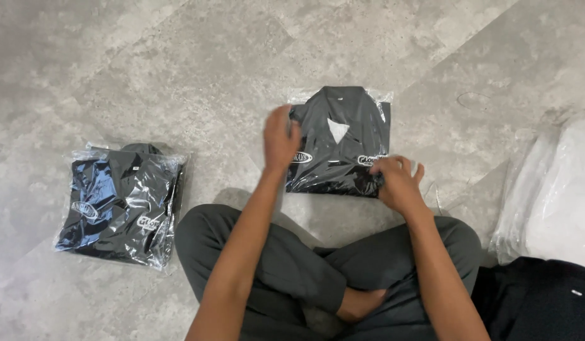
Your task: The person sits on the floor and repeatedly folds black shirts, places them into clear plastic bags, and seals the bags. The person handles the shirts and bags by hand, smoothing the plastic and pressing the folded items inside.
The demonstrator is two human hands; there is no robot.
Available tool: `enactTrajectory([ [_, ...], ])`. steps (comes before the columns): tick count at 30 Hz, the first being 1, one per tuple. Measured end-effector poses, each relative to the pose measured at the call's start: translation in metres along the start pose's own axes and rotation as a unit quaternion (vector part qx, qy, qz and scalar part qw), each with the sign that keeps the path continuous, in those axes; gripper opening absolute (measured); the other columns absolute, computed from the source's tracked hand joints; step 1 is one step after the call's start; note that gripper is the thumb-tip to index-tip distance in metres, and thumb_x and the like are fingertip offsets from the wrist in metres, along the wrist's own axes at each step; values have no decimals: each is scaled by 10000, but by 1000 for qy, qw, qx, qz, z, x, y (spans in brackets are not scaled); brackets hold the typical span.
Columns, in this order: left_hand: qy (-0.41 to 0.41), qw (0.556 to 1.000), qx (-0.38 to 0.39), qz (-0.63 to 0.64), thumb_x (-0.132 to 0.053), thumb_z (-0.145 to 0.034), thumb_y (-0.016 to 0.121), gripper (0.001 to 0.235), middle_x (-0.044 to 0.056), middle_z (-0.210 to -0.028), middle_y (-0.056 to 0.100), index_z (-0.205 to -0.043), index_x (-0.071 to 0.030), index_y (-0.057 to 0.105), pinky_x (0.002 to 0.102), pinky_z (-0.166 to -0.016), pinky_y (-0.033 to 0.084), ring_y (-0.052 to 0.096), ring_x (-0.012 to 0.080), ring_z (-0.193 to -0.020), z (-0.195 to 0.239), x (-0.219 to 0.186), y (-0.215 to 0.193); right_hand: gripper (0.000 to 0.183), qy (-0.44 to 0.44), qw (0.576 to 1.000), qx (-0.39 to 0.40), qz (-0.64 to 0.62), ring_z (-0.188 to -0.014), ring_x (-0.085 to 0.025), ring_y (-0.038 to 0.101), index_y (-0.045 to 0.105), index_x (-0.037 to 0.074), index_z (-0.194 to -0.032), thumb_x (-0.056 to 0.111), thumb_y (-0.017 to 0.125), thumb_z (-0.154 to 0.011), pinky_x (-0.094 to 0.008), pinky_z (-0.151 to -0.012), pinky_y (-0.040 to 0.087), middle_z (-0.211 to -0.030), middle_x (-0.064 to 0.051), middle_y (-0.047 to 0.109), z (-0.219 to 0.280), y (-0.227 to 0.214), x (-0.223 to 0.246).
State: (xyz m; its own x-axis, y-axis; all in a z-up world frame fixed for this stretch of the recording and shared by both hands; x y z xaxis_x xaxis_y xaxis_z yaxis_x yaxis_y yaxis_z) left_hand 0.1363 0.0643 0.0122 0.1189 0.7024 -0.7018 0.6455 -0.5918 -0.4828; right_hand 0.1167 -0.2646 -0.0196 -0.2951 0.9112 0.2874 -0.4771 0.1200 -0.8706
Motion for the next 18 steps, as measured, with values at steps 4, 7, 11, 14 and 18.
enactTrajectory([
  [4, 27, 970, 207, -125, -376, -1034, 561, 611, 135, -1641, 354, -1616, -282, 401, 665, -1174, 306, 290, 474, -1497, 42, -57, 39, 538, -31, 975, -189, -110, -1441, -433, 328, 481, 164, -1455, 58, 608, -943, -783, -1116, 179, -1505, -139, 428, -22, -41, 51],
  [7, 33, 934, 285, -212, -513, -1089, 400, 681, 115, -1791, 83, -1713, -387, 159, 727, -1248, 109, 29, 496, -1614, 76, -43, 70, 640, -66, 956, -281, -54, -1556, -482, 116, 353, 200, -1646, 332, 556, -1053, -794, -1105, 96, -1718, -200, 190, -40, -40, 78],
  [11, 44, 923, 278, -262, -558, -1087, 347, 683, 121, -1803, 41, -1715, -423, 113, 709, -1266, 58, 18, 480, -1627, 84, -37, 79, 719, -55, 947, -317, 3, -1568, -515, -71, 243, 322, -1734, 572, 445, -1091, -841, -1034, -103, -1768, -215, 41, -62, -15, 72],
  [14, 53, 916, 279, -283, -553, -1096, 338, 665, 137, -1797, 82, -1713, -414, 134, 711, -1269, 93, 61, 483, -1628, 80, -37, 80, 712, -43, 956, -290, -11, -1572, -519, -80, 224, 352, -1733, 548, 461, -1091, -847, -1036, -119, -1773, -200, 16, -67, -14, 72],
  [18, 50, 918, 277, -278, -541, -1097, 338, 662, 138, -1797, 74, -1712, -406, 136, 709, -1272, 86, 69, 479, -1627, 81, -36, 81, 705, -36, 962, -271, -16, -1576, -525, -53, 254, 334, -1724, 522, 470, -1079, -878, -1059, -36, -1775, -194, 27, -66, -13, 72],
])
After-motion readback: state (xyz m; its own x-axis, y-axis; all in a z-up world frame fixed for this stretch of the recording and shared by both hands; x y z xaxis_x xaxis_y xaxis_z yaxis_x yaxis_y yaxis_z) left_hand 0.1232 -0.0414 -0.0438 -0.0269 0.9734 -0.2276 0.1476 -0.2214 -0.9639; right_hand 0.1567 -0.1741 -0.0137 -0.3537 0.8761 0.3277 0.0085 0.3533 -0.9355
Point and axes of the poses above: each hand's wrist, its own z-axis away from the middle knuckle, its own y-axis out of the palm, x = y × z, the point moved 9 cm from there along -z, towards the middle knuckle
